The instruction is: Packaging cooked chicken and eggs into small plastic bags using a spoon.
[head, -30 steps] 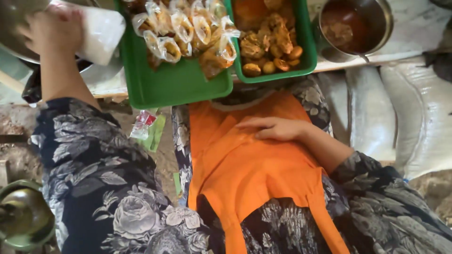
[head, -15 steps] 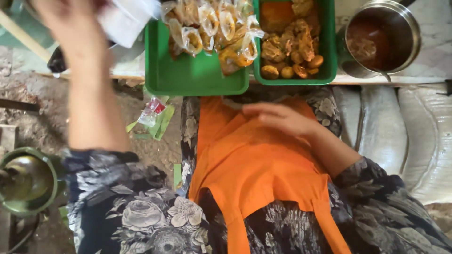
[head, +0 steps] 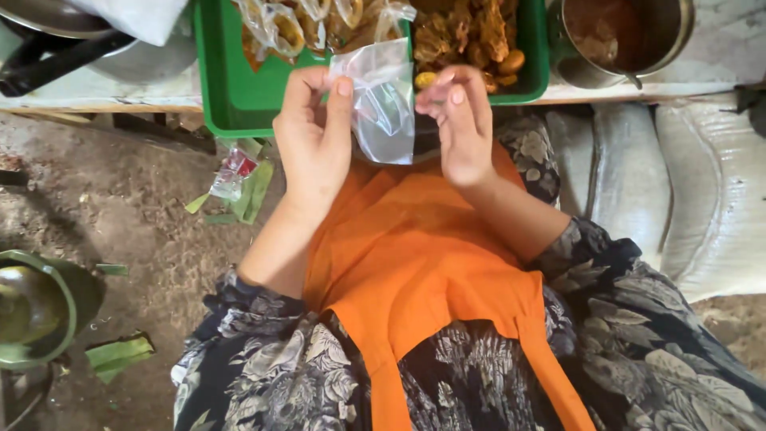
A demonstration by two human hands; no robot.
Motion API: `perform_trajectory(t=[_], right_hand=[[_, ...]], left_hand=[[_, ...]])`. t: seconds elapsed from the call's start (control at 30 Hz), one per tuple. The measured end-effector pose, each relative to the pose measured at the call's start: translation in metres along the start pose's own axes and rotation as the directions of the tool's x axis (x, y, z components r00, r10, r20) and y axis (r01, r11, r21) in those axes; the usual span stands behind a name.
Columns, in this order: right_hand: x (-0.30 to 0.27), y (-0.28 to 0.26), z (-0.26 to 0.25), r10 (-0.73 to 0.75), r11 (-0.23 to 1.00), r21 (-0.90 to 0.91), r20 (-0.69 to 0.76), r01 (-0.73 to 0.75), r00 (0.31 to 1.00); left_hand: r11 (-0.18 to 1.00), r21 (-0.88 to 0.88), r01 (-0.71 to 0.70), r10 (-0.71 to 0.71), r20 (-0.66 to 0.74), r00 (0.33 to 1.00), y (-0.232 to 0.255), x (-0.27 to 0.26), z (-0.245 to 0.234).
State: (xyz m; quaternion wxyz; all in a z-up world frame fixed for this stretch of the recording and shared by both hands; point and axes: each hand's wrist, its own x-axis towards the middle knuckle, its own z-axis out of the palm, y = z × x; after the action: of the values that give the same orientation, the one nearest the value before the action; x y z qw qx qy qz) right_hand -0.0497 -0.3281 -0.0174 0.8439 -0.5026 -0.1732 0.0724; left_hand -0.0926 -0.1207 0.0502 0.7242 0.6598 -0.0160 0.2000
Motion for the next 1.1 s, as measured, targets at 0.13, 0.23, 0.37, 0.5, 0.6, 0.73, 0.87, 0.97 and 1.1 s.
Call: perform_trajectory(t=[0.13,0.23,0.37,0.5,0.6,0.73,0.87,0.97,1.1], right_hand=[[-0.018,-0.003,-0.001,0.179,0.984,-0.005,0.096,-0.179,0.979],[-0.018,-0.028,0.021,0.313,0.950,0.013,0.012,-0.313,0.950],[-0.019,-0.023,0.005,0.213,0.967,-0.137,-0.018,-0.214,0.977],[-0.013,-0.028,0.007,0.224,0.966,-0.120,-0.048,-0.228,0.973],[-0.014,-0.020,0.009,0.223,0.964,-0.134,-0.064,-0.230,0.973],[-0.030,0.008,0.001,0.249,0.936,-0.247,-0.039,-0.251,0.968],[-0.030,0.008,0.000,0.356,0.930,-0.148,0.136,-0.336,0.925],[-0.025,0.000,0.003,0.609,0.757,0.225,0.098,-0.614,0.787],[-0.021,-0.006,0.008,0.474,0.879,0.008,0.091,-0.477,0.876]], left_hand=[[0.984,0.180,-0.008,0.017,-0.048,0.999,-0.001,-0.008,0.012],[0.974,0.227,0.005,0.003,-0.035,0.999,-0.006,-0.013,0.018],[0.965,0.262,0.002,0.003,-0.017,1.000,-0.007,-0.016,0.016],[0.943,0.323,-0.083,0.107,-0.055,0.993,0.005,-0.015,0.012],[0.809,0.471,-0.352,0.399,0.000,0.917,0.015,-0.032,0.013],[0.949,0.307,0.076,-0.126,0.146,0.981,-0.011,-0.065,0.027],[0.992,0.054,0.111,-0.118,0.158,0.980,-0.040,-0.062,0.024],[0.990,-0.042,0.132,-0.115,0.276,0.954,-0.060,-0.065,0.014],[0.950,-0.206,0.235,-0.171,0.284,0.943,-0.060,-0.064,0.014]])
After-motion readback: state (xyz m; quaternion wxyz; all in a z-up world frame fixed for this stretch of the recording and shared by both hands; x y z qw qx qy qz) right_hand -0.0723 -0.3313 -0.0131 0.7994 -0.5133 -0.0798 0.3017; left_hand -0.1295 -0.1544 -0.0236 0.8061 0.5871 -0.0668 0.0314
